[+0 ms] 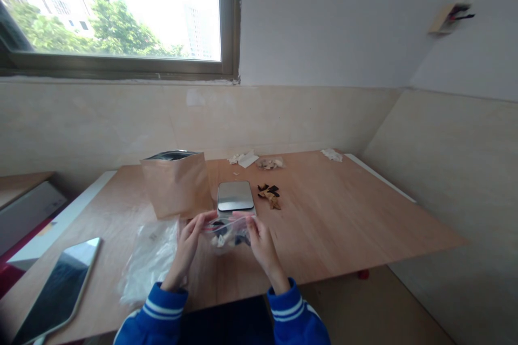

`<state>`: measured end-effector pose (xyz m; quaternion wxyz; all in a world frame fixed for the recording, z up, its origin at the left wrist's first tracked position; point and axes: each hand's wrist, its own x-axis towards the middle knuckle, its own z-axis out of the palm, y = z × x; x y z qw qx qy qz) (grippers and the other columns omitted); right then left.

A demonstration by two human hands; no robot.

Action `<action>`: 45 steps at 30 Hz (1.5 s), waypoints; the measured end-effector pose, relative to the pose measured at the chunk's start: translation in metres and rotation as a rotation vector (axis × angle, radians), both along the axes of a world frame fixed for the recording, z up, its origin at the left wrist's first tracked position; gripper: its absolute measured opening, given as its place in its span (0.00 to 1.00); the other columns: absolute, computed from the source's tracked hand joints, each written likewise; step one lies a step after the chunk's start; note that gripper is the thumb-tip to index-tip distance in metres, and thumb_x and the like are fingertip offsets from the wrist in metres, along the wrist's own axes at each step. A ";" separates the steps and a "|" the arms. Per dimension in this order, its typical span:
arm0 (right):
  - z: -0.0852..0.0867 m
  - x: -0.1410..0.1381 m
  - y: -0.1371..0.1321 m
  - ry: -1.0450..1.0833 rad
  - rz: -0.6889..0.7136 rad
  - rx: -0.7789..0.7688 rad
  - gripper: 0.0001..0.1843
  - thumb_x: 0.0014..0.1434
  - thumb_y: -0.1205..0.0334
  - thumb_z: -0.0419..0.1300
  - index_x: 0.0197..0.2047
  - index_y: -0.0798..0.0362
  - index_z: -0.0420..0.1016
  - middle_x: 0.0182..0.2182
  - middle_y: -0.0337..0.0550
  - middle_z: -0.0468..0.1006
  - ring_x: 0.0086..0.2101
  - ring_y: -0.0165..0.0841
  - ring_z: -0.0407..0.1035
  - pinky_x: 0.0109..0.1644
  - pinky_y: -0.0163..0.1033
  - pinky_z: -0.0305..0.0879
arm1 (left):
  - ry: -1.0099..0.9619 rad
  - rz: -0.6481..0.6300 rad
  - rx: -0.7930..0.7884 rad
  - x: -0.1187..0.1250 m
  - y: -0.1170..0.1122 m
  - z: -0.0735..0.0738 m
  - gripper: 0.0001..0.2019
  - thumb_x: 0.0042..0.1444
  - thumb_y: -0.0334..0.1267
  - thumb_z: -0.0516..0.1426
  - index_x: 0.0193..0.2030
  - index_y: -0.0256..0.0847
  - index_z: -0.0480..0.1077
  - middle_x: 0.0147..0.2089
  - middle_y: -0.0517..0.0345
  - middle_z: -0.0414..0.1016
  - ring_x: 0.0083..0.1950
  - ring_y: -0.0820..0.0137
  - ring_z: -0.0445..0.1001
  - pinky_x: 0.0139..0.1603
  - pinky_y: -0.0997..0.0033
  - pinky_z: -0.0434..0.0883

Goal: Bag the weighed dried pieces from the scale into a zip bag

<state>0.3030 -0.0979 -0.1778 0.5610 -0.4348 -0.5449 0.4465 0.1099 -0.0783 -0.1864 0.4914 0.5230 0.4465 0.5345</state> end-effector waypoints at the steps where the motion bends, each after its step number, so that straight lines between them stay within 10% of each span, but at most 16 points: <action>1: -0.001 -0.001 0.000 0.016 -0.010 -0.001 0.30 0.64 0.38 0.50 0.50 0.53 0.78 0.43 0.52 0.83 0.44 0.42 0.78 0.52 0.48 0.72 | -0.016 -0.013 -0.002 0.001 -0.001 -0.001 0.23 0.63 0.55 0.51 0.48 0.39 0.77 0.51 0.50 0.79 0.56 0.60 0.74 0.62 0.60 0.66; 8: -0.005 0.000 0.003 0.220 -0.130 -0.037 0.31 0.64 0.36 0.48 0.53 0.51 0.76 0.46 0.51 0.82 0.42 0.40 0.78 0.50 0.47 0.73 | 0.014 0.027 0.056 0.002 -0.006 -0.004 0.20 0.60 0.51 0.57 0.48 0.39 0.78 0.51 0.49 0.80 0.54 0.59 0.75 0.58 0.62 0.70; 15: -0.017 -0.011 0.007 0.113 -0.010 -0.024 0.35 0.62 0.33 0.50 0.60 0.48 0.71 0.58 0.50 0.74 0.56 0.42 0.70 0.62 0.51 0.64 | 0.312 0.028 0.361 0.019 -0.013 0.024 0.13 0.61 0.47 0.57 0.42 0.44 0.80 0.45 0.53 0.81 0.49 0.62 0.77 0.53 0.65 0.70; 18: -0.020 -0.005 0.008 0.078 -0.083 -0.037 0.36 0.63 0.33 0.47 0.62 0.48 0.69 0.55 0.50 0.76 0.52 0.43 0.73 0.59 0.51 0.67 | 0.294 0.196 0.309 0.016 -0.010 0.027 0.16 0.62 0.49 0.55 0.41 0.42 0.79 0.40 0.53 0.81 0.43 0.64 0.77 0.46 0.68 0.71; 26: -0.023 0.002 0.014 -0.011 -0.136 0.016 0.32 0.65 0.36 0.46 0.51 0.52 0.77 0.39 0.49 0.84 0.39 0.42 0.78 0.49 0.47 0.73 | 0.133 0.402 0.131 0.012 0.004 0.004 0.22 0.61 0.57 0.52 0.36 0.39 0.75 0.33 0.54 0.77 0.36 0.65 0.73 0.38 0.70 0.68; 36: -0.067 0.010 0.030 -0.202 -0.390 0.009 0.27 0.60 0.37 0.55 0.40 0.54 0.79 0.29 0.46 0.82 0.31 0.40 0.76 0.38 0.41 0.70 | 0.193 0.342 0.037 0.005 0.024 -0.044 0.26 0.56 0.62 0.55 0.34 0.37 0.75 0.34 0.51 0.78 0.37 0.62 0.74 0.39 0.66 0.68; 45: -0.070 0.011 0.031 -0.181 -0.494 0.003 0.28 0.61 0.37 0.53 0.41 0.55 0.79 0.27 0.44 0.79 0.29 0.37 0.73 0.35 0.38 0.69 | 0.035 0.289 -0.013 0.005 0.017 -0.045 0.24 0.53 0.58 0.59 0.37 0.35 0.77 0.38 0.50 0.80 0.42 0.61 0.75 0.44 0.65 0.70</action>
